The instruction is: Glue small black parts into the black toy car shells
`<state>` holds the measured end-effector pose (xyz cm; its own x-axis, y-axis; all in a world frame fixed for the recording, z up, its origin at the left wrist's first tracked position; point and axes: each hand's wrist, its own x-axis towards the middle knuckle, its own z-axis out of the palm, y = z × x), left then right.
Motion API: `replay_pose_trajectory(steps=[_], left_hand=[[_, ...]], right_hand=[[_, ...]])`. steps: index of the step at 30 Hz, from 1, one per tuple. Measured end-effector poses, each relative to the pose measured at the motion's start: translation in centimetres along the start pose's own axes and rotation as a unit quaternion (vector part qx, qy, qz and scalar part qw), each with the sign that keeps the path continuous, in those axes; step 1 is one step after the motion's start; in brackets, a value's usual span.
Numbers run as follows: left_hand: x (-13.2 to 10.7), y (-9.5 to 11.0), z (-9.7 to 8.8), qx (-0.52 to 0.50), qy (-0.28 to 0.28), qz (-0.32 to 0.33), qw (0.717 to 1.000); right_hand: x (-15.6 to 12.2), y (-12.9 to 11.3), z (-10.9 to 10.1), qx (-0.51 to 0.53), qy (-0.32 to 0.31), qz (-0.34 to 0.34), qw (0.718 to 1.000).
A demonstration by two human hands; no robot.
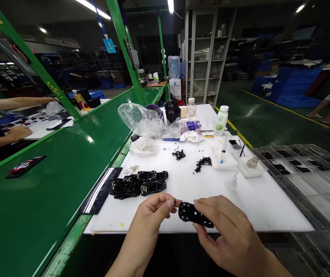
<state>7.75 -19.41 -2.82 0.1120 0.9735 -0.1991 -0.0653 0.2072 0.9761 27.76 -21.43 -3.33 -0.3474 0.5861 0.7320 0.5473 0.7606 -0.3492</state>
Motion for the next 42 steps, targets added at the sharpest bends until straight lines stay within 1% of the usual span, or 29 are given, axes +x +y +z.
replay_pose_trajectory(steps=[3, 11, 18, 24, 32, 42], left_hand=[[-0.1, 0.0, 0.0, -0.002, -0.005, 0.003, 1.0], [-0.8, 0.2, 0.4, 0.002, -0.025, 0.005, 1.0], [-1.1, 0.5, 0.7, -0.006, -0.027, -0.002, 1.0], [-1.1, 0.5, 0.9, 0.013, -0.012, 0.0, 1.0], [-1.2, 0.7, 0.8, 0.097, 0.019, -0.006, 0.995], [-1.2, 0.6, 1.3, 0.097, 0.041, -0.002, 0.994]], right_hand=[[-0.3, -0.1, 0.0, -0.007, -0.008, -0.009, 1.0], [-0.2, -0.4, -0.2, 0.002, -0.006, -0.015, 1.0], [-0.3, -0.6, -0.4, 0.005, -0.01, -0.015, 1.0], [-0.4, -0.8, -0.6, 0.003, -0.012, -0.011, 1.0], [-0.5, -0.8, -0.5, -0.013, -0.018, -0.014, 1.0], [-0.7, -0.9, -0.2, -0.024, 0.005, -0.035, 0.999]])
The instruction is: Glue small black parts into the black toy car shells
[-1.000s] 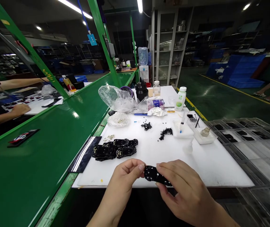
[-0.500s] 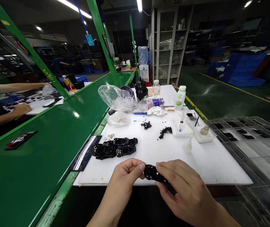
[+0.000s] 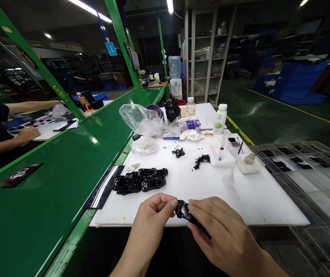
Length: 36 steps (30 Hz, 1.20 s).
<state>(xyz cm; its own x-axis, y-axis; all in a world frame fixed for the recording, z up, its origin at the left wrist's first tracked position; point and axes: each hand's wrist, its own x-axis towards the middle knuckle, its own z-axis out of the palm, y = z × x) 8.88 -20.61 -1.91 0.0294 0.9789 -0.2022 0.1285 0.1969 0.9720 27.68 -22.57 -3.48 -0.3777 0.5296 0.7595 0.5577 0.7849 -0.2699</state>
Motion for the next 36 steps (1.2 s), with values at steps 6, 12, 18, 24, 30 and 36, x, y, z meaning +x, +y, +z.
replay_pose_trajectory(steps=[6, 12, 18, 24, 30, 36], left_hand=[[0.3, -0.4, 0.4, -0.053, 0.013, -0.004, 0.998], [0.7, -0.4, 1.0, -0.123, 0.038, -0.01, 0.992], [0.8, 0.1, 1.3, -0.094, 0.036, -0.017, 0.995], [0.9, -0.3, 1.4, -0.081, 0.033, -0.012, 0.996], [0.9, -0.7, 1.0, -0.028, 0.027, -0.006, 0.999], [1.1, -0.9, 0.8, -0.007, 0.024, 0.004, 1.0]], right_hand=[[0.0, 0.1, -0.1, 0.005, 0.003, 0.004, 1.0], [-0.6, 0.4, 0.4, 0.025, 0.014, 0.034, 0.999], [-0.9, 0.8, 0.9, 0.028, 0.021, 0.053, 0.998], [-1.0, 1.0, 1.0, 0.031, 0.022, 0.052, 0.998], [-1.2, 1.1, 1.2, 0.032, 0.013, 0.054, 0.998], [-1.3, 1.2, 1.4, 0.038, 0.017, 0.059, 0.997]])
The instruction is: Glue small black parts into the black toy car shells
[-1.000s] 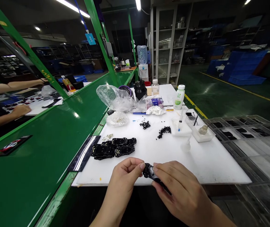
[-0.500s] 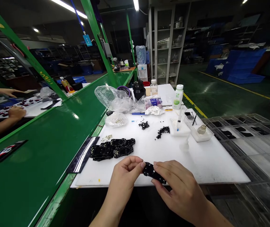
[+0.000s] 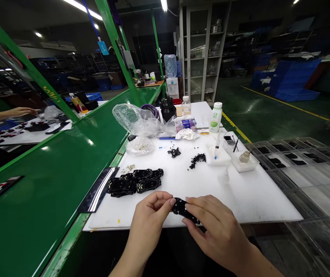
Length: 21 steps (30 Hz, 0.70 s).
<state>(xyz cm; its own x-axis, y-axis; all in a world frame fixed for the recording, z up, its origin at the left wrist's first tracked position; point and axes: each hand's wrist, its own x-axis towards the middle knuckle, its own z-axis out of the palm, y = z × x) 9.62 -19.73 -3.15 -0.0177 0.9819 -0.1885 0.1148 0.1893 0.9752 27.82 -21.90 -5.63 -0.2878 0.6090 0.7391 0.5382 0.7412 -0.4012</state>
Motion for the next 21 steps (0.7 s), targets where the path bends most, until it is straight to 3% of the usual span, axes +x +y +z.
replay_pose_trajectory(steps=[21], left_hand=[[0.03, -0.54, -0.77, -0.036, -0.022, -0.012, 0.999]], right_hand=[[0.3, -0.18, -0.35, 0.021, -0.014, 0.009, 1.0]])
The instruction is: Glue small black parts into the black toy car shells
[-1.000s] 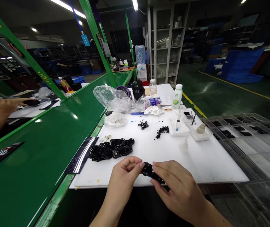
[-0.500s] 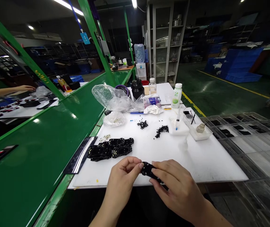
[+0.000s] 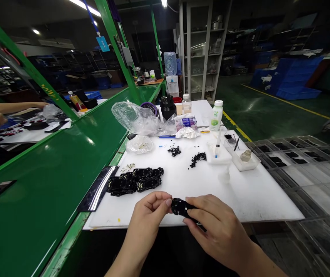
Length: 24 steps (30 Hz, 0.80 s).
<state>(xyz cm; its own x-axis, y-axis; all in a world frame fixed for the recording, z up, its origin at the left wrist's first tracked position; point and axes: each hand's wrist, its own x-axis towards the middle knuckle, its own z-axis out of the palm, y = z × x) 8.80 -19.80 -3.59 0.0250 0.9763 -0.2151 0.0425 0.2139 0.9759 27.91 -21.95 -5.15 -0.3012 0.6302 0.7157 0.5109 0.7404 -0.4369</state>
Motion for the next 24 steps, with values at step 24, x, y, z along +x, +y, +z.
replay_pose_trajectory(steps=[24], left_hand=[[1.0, 1.8, -0.2, 0.008, -0.049, -0.035, 0.998]], right_hand=[[0.1, 0.1, -0.4, 0.005, 0.001, -0.022, 1.0]])
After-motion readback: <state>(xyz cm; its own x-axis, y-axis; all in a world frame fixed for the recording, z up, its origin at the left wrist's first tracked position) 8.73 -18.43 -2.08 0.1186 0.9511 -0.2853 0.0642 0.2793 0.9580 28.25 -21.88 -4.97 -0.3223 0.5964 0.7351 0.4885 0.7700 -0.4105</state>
